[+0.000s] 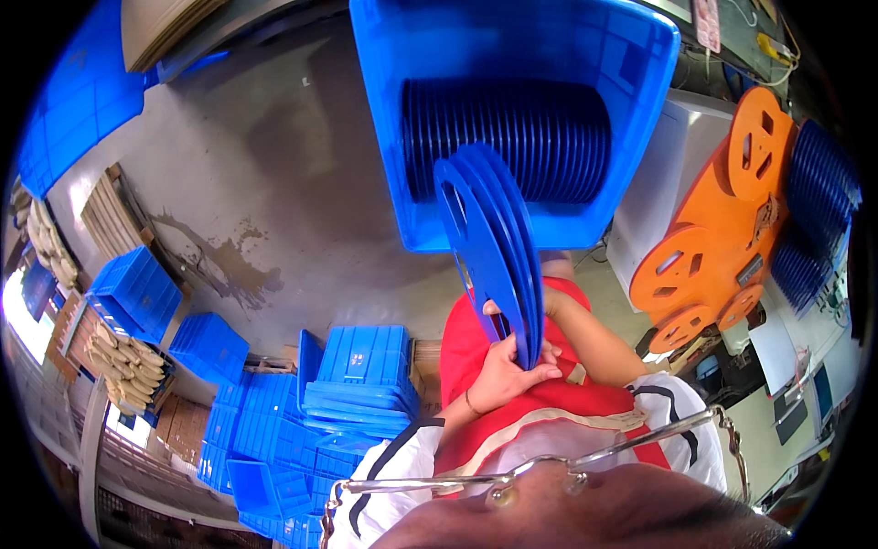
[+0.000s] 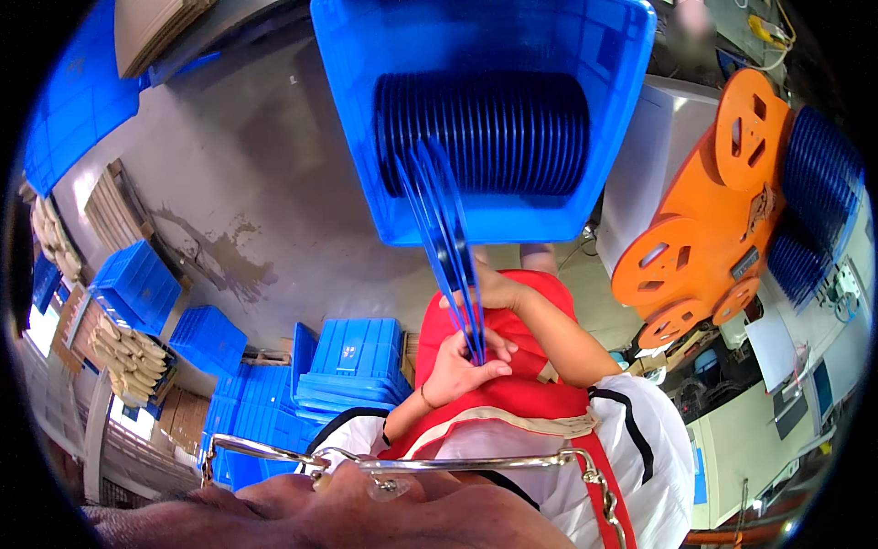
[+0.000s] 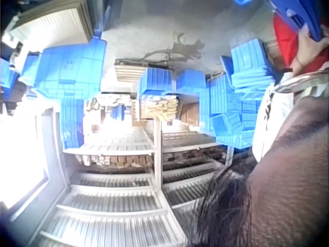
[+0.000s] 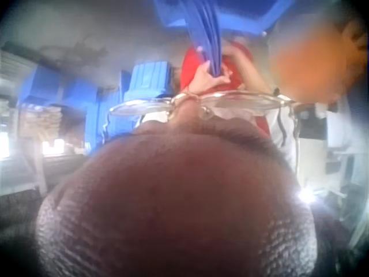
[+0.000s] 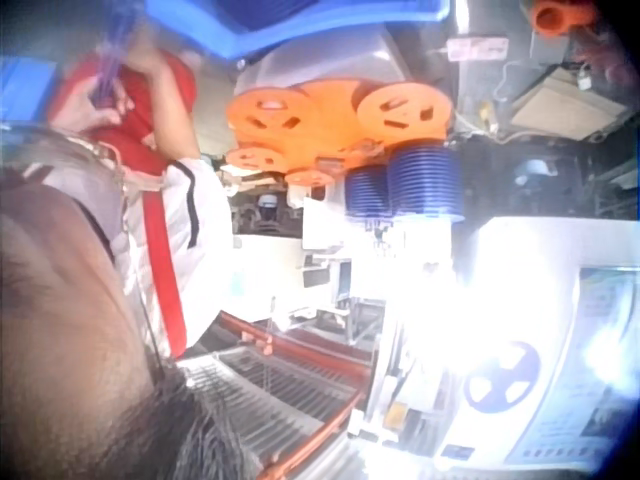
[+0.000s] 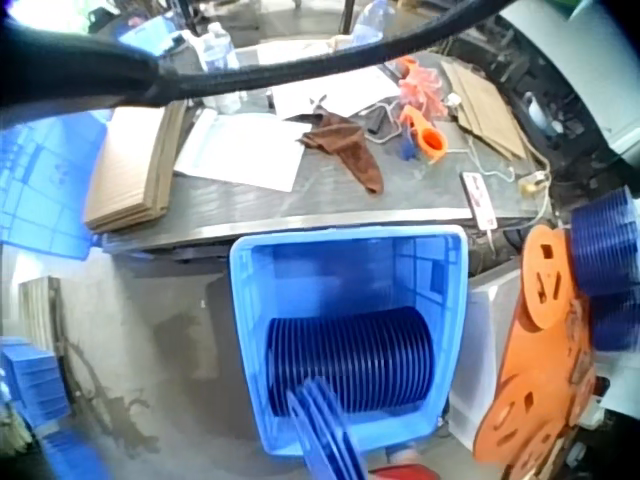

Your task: The person repeatedly picks up blue plastic spools from a table and stacks them into a large blue plastic bin. The person handles the spools one by one, placing them vertically into the container until it is filled.

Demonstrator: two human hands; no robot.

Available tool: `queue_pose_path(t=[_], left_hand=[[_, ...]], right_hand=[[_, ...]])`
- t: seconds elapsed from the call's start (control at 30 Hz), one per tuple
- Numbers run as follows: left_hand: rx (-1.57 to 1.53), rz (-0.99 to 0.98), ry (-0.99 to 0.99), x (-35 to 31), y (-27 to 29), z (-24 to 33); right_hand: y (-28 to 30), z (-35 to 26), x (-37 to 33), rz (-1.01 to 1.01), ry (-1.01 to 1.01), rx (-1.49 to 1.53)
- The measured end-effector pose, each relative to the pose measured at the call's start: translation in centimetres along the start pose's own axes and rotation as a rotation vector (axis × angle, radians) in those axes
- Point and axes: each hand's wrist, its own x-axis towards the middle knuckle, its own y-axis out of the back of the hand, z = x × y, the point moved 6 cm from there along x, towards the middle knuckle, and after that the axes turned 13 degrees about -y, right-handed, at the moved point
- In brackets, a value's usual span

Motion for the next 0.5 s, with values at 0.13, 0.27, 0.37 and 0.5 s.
queue_pose_path(t=[0.13, 0.27, 0.37, 0.5], left_hand=[[0.121, -0.054, -0.036, 2.1, 1.2, 1.0], [0.65, 0.223, -0.456, 1.8, 3.7, 3.9], [0.816, 0.395, -0.52, -0.8, 5.8, -0.6], [1.363, 0.315, 0.085, -2.5, 9.2, -11.8]], right_hand=[[0.6, -1.9, 1.6, 0.096, 0.1, 0.012], [3.0, -8.5, 0.9, 0.203, 0.476, -0.031], [3.6, -13.2, 0.7, 0.241, 0.363, 0.265], [5.2, -16.9, 6.0, 0.298, 0.367, 0.161]])
